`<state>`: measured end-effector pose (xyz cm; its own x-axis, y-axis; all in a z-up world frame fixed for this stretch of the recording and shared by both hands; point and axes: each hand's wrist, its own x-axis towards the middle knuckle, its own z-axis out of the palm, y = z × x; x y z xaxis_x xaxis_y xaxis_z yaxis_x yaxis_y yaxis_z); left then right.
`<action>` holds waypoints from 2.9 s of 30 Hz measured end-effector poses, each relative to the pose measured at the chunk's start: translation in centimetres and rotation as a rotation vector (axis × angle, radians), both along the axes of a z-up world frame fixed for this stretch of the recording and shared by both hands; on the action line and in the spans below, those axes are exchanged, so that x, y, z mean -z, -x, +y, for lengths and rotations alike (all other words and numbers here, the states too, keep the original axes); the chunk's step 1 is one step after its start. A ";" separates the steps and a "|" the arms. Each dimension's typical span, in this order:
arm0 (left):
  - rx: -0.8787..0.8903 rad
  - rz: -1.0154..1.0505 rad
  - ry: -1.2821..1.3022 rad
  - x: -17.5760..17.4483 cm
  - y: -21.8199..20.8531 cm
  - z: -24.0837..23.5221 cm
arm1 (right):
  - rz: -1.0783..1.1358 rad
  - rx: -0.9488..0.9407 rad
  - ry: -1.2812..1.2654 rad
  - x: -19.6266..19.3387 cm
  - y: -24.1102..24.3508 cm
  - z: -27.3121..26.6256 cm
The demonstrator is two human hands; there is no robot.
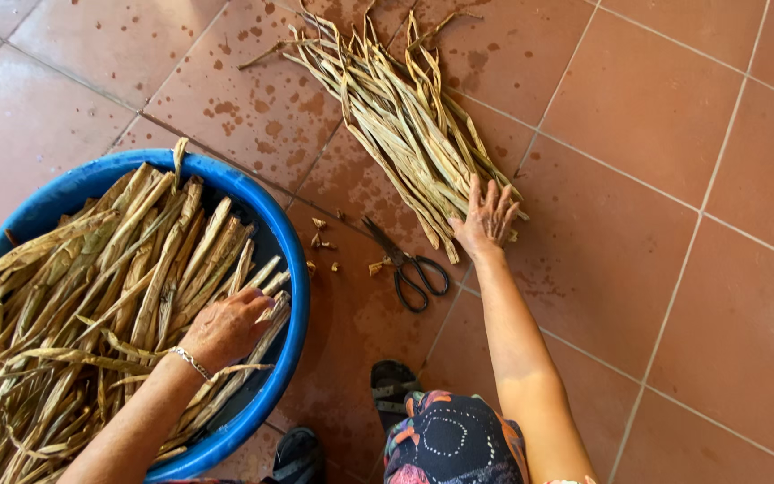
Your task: The person sits on the floor and processes dried plant strips by soaking them in a blue basin, peeling them by hand, and trimming them with scissors. The processed strips are placed in a pile on the floor.
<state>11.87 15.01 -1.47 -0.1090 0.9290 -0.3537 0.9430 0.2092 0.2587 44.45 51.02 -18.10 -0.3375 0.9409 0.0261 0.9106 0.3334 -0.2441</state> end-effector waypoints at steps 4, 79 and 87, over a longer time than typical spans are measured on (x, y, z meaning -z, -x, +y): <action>-0.023 -0.013 0.008 0.4 0.3 -0.9 | 0.133 0.145 0.206 1.9 0.7 1.7; -0.428 -0.547 -0.660 4.9 3.8 4.2 | 1.557 -0.050 1.093 -10.6 28.7 -20.5; -0.496 -0.413 -0.477 5.5 4.4 3.5 | 1.682 0.258 1.218 -8.7 31.4 -19.4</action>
<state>7.43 18.51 -6.96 -0.4956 0.8679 -0.0327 0.5780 0.3577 0.7335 13.05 31.62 -9.38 -0.5410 0.7240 -0.4280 -0.3865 -0.6660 -0.6380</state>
